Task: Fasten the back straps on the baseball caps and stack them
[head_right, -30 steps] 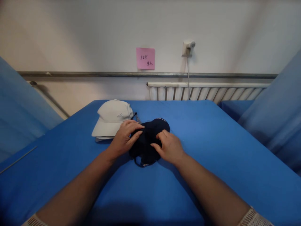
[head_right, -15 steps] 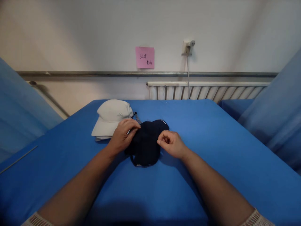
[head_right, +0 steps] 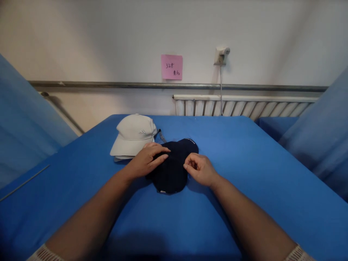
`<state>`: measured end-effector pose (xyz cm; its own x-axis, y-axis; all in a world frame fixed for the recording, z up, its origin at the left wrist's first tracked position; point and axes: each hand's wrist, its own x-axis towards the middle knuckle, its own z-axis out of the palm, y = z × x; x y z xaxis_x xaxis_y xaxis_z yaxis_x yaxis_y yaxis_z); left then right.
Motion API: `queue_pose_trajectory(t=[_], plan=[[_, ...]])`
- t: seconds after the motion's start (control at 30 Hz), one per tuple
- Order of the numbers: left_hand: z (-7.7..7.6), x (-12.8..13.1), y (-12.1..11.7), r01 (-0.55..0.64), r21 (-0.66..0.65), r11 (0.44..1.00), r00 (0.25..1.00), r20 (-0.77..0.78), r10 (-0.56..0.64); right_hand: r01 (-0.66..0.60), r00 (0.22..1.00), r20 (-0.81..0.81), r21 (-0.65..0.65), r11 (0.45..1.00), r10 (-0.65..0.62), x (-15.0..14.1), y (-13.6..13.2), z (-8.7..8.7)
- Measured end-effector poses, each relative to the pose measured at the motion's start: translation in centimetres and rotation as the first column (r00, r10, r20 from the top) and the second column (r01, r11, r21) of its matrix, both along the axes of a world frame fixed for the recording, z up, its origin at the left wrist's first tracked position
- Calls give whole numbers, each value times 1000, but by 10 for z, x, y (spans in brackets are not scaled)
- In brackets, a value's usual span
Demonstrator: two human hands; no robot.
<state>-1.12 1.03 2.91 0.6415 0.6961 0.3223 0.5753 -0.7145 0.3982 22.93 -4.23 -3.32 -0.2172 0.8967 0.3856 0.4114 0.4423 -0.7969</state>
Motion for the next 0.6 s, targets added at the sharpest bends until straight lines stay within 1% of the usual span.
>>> queue_pose_trajectory(t=[0.07,0.17,0.3,0.4,0.43,0.5,0.57,0.6], plan=[[0,1,0,14,-16,1000,999,35,-14,-1,1000,-2,6,1000,1,1,0,0],[3,2,-2,8,-59,998,987,162,2,-31,998,-51,-31,999,30,1,0,3],[4,5,-7,36,-107,994,937,350,3,-134,981,-158,-111,985,116,1,-5,11],[2,7,-9,64,-129,990,891,454,1,-146,982,-134,-115,983,130,-2,-7,11],[1,7,-9,69,-140,988,882,472,5,-116,987,-120,-95,989,104,-2,-7,9],[1,7,-8,63,-151,986,874,485,18,15,993,-119,-19,1000,-17,-1,-2,4],[2,5,-7,38,-131,991,880,473,29,185,975,-140,77,980,-173,3,6,-3],[2,4,-6,24,-111,994,886,462,30,243,965,-137,123,962,-226,6,11,-7]])
